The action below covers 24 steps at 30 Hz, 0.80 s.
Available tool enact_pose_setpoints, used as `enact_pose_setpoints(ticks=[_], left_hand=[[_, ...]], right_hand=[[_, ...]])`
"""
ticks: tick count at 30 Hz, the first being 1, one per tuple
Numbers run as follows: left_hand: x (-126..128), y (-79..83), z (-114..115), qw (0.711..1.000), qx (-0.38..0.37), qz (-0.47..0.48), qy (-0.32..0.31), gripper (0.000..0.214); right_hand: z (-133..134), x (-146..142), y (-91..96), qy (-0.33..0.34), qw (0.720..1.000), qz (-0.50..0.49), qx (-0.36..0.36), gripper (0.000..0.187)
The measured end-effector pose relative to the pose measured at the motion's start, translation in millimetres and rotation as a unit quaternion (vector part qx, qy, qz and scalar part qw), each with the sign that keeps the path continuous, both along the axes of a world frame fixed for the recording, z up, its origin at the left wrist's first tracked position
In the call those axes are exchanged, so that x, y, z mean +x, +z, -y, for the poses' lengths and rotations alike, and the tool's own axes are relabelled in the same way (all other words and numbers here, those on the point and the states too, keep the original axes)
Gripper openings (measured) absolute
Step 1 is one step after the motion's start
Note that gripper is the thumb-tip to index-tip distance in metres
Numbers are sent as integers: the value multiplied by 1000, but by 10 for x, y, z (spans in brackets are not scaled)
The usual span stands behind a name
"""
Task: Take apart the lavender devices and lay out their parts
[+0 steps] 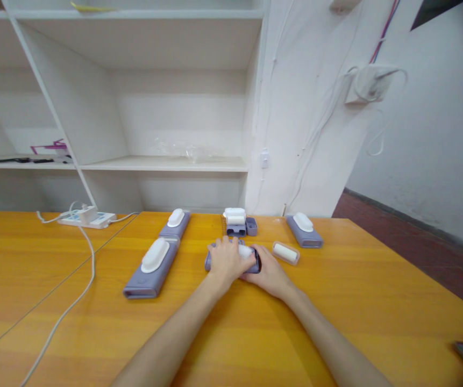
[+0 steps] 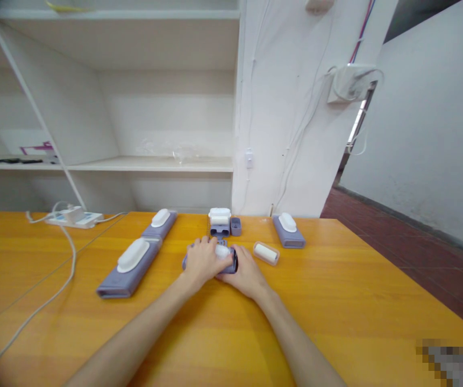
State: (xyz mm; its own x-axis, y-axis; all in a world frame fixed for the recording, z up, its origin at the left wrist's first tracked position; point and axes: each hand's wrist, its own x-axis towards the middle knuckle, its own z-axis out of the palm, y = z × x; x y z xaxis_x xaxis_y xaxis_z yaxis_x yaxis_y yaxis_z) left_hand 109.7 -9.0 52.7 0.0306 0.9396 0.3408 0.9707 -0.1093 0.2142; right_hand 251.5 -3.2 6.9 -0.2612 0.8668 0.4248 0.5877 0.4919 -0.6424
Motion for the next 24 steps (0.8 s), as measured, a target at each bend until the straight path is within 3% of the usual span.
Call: enact_pose_setpoints(ticks=[8, 12, 17, 24], left_hand=[[-66, 28, -23, 1000, -8, -3, -9, 47], [-136, -14, -12, 1000, 3, -1, -19, 51], [-254, -56, 12, 996, 42, -12, -83, 57], [-316, -66, -54, 981, 108, -39, -156, 46]], right_hand=[[-4, 13, -25, -5, 1000, 1, 11, 68], [7, 14, -31, -11, 1000, 9, 10, 69], [13, 20, -58, -22, 1000, 15, 6, 72], [4, 44, -97, -24, 1000, 16, 4, 74]])
